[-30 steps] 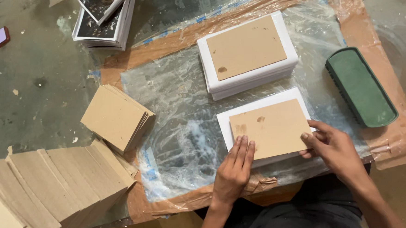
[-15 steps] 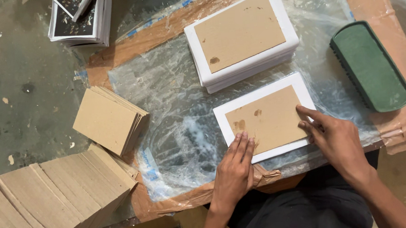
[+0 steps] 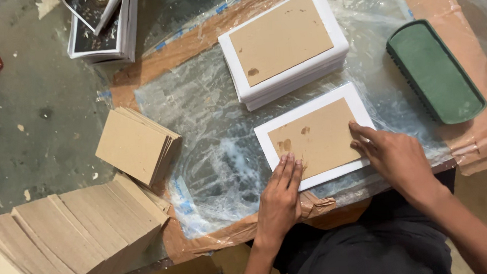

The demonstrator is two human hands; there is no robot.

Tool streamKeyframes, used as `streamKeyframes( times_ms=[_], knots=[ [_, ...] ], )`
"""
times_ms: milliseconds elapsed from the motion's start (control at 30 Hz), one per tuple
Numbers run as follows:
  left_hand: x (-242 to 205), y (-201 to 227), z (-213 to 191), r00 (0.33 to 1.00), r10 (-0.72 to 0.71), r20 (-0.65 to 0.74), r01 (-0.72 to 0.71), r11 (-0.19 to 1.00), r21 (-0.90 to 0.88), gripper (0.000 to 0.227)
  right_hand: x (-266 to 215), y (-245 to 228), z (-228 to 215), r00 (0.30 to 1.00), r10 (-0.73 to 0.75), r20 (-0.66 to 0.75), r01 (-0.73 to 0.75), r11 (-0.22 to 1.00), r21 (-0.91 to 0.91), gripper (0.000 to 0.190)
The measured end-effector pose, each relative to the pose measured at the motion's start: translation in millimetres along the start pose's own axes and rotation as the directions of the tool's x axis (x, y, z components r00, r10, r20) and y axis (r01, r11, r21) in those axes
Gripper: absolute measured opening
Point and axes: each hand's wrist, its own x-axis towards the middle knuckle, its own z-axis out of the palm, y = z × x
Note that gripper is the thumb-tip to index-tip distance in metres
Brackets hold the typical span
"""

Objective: The person assembles books by placing a brown cover onto a white block of pages and smoothing it with a green tool. The person repeats this process for multiple units, stacking the finished books on the table.

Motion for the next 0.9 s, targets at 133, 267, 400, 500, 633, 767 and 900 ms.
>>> streamKeyframes(
  times_ms=[133, 267, 400, 500, 633, 767, 900],
  knots=[
    [2, 1, 0, 1.0, 0.015, -0.021, -0.015, 1.0, 0.001, 0.058, 1, 0, 0, 0.999, -0.038, -0.039, 0.037, 0.999, -0.02, 0.043],
    [2, 3, -2, 1.0, 0.005, -0.017, -0.005, 1.0, -0.001, 0.058, -1, -11, -6, 0.997, 0.058, 0.047, -0.05, 0.987, -0.15, 0.045],
    [15, 0, -19, 0.99, -0.112, -0.088, 0.1, 0.986, -0.132, 0.039, 5, -15, -20, 0.926, 0.278, 0.256, -0.171, 0.912, -0.372, 0.045],
    [43, -6, -32, 0.934, -0.342, -0.106, 0.331, 0.937, -0.11, 0.046, 9, -23, -6, 0.998, -0.007, 0.07, 0.04, 0.876, -0.48, 0.018],
    [63, -10, -31, 0.877, -0.444, -0.186, 0.447, 0.894, -0.027, 0.072, 12, -44, 17, 0.981, -0.191, -0.035, 0.173, 0.94, -0.293, 0.044],
    [65, -12, -18, 0.845, -0.482, -0.231, 0.49, 0.871, -0.027, 0.075, 5, -47, 25, 0.971, -0.233, -0.044, 0.208, 0.927, -0.313, 0.051],
    [64, -13, -15, 0.833, -0.495, -0.248, 0.492, 0.867, -0.077, 0.071, 7, -43, 26, 0.978, -0.205, 0.034, 0.203, 0.905, -0.374, 0.059]
  ],
)
